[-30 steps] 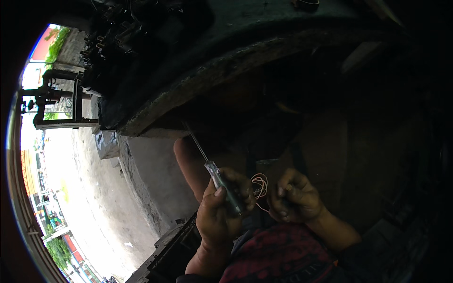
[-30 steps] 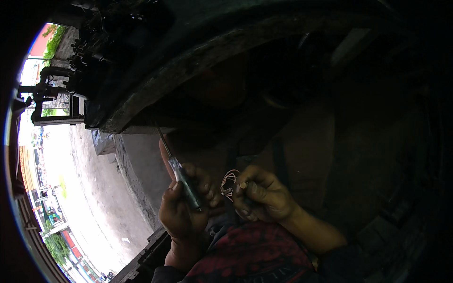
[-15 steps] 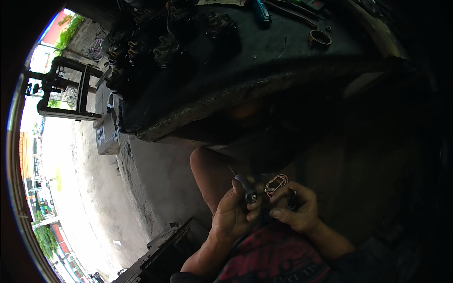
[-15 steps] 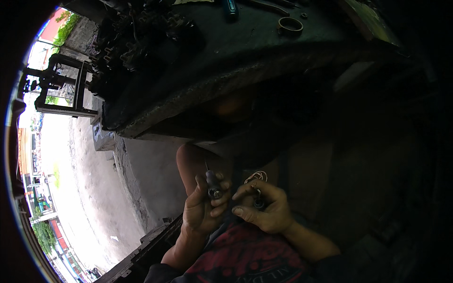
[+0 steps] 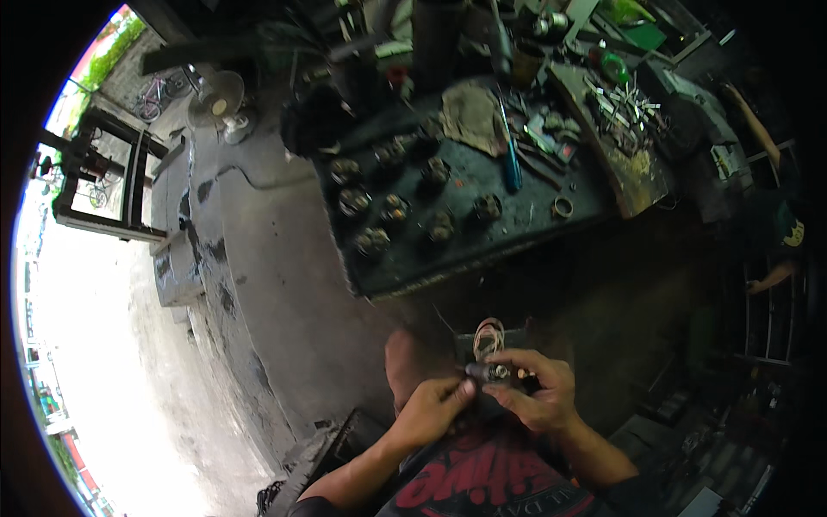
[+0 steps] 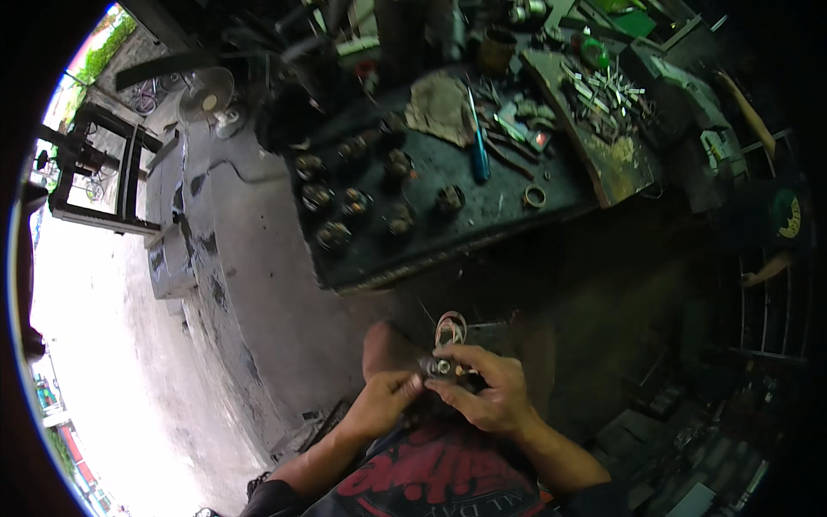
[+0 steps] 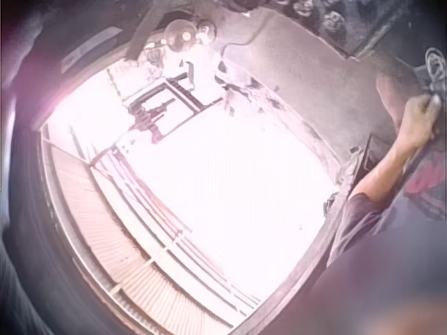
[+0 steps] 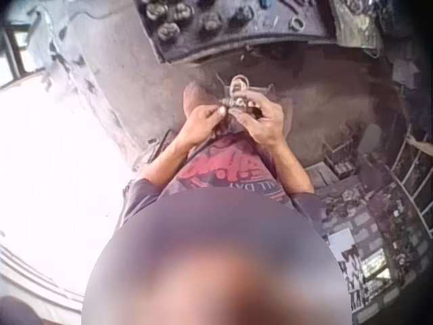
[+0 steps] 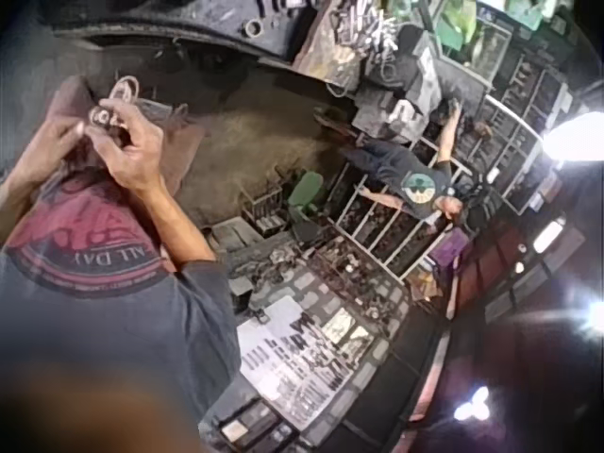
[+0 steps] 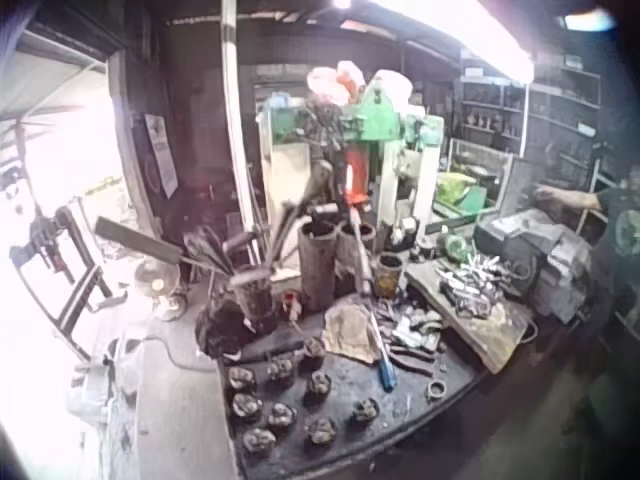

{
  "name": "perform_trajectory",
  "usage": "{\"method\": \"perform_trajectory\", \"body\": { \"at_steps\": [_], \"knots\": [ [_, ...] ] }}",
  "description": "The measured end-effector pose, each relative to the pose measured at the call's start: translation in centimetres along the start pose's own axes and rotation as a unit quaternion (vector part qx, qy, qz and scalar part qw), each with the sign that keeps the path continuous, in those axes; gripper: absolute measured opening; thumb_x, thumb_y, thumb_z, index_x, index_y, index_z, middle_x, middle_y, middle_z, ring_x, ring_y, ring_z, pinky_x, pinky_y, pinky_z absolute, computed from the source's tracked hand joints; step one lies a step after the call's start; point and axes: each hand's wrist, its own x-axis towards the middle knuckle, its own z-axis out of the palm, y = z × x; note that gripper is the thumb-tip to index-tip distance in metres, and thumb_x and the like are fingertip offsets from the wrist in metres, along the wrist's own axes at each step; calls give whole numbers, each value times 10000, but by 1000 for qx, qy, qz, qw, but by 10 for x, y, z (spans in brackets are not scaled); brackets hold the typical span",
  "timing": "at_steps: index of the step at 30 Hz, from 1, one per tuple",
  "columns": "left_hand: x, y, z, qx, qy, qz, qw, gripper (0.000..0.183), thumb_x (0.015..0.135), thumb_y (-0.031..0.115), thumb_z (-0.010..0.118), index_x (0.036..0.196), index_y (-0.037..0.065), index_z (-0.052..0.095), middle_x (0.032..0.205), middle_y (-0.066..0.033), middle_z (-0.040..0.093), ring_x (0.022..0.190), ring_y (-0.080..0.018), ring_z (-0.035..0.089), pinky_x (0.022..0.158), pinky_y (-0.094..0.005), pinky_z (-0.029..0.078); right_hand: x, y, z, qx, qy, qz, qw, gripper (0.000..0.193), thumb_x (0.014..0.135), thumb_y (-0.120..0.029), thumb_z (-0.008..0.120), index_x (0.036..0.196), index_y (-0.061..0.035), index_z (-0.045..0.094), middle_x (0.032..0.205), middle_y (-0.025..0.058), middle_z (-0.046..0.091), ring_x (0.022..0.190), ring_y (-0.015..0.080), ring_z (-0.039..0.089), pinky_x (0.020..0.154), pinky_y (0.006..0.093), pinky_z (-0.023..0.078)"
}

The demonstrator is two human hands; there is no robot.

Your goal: The person disassembles a small cylindrical electrical component, uses a screwdriver to adjust internal parts, and grinds the component on a bench grinder. They then connect wires to a testing device and inspect the component.

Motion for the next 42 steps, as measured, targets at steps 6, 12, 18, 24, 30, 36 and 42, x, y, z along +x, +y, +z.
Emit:
{"method": "perform_trajectory", "body": {
  "at_steps": [6,12,18,24,30,36,42],
  "knots": [
    [-69,74,-62,285,59,436,851,700,802,186,823,1405,42,497,1313,-170,586,1171,-301,610,996,-410,494,-8,-78,63,144,125,90,978,393,724,-66,844,1094,-11,724,1025,111,738,862,138,707,766,286,553],
    [-108,105,-78,113,-172,250,946,606,967,86,633,1514,49,374,1365,-185,588,1262,-292,594,1052,-406,496,-1,-107,109,212,121,139,960,258,929,19,698,1186,25,674,1025,62,699,840,117,653,730,248,554],
    [-114,74,-121,132,-27,335,932,611,962,104,643,1512,48,383,1389,-184,582,1291,-304,578,1088,-417,472,23,-109,154,279,67,158,945,190,992,-63,652,1163,3,700,1029,43,710,631,54,556,549,192,444],
    [-168,53,-167,222,62,363,903,437,1014,223,590,1393,21,506,1200,-195,674,1114,-307,675,975,-410,516,4,-80,207,285,104,137,943,316,1042,-276,566,1203,-12,630,768,-5,589,527,68,432,459,225,338],
    [-261,-5,-217,73,342,310,884,464,1057,386,522,1279,-14,600,1058,-187,707,961,-246,680,857,-396,527,31,-83,303,367,65,231,899,350,999,-388,568,850,-76,625,593,10,465,426,102,354,379,259,295],
    [-253,-65,-372,-112,380,197,897,239,988,250,565,950,40,673,757,-40,594,659,-136,536,599,-279,440,96,-69,399,157,-176,83,968,312,1048,-296,549,1175,-42,678,998,38,680,917,125,642,750,310,534],
    [-271,-63,-539,-152,380,186,893,357,1009,381,523,955,59,670,538,-13,474,436,-144,438,424,-290,378,211,-76,573,290,7,126,949,278,971,-342,618,858,-90,646,586,5,463,455,91,395,403,257,319]
  ]
}}
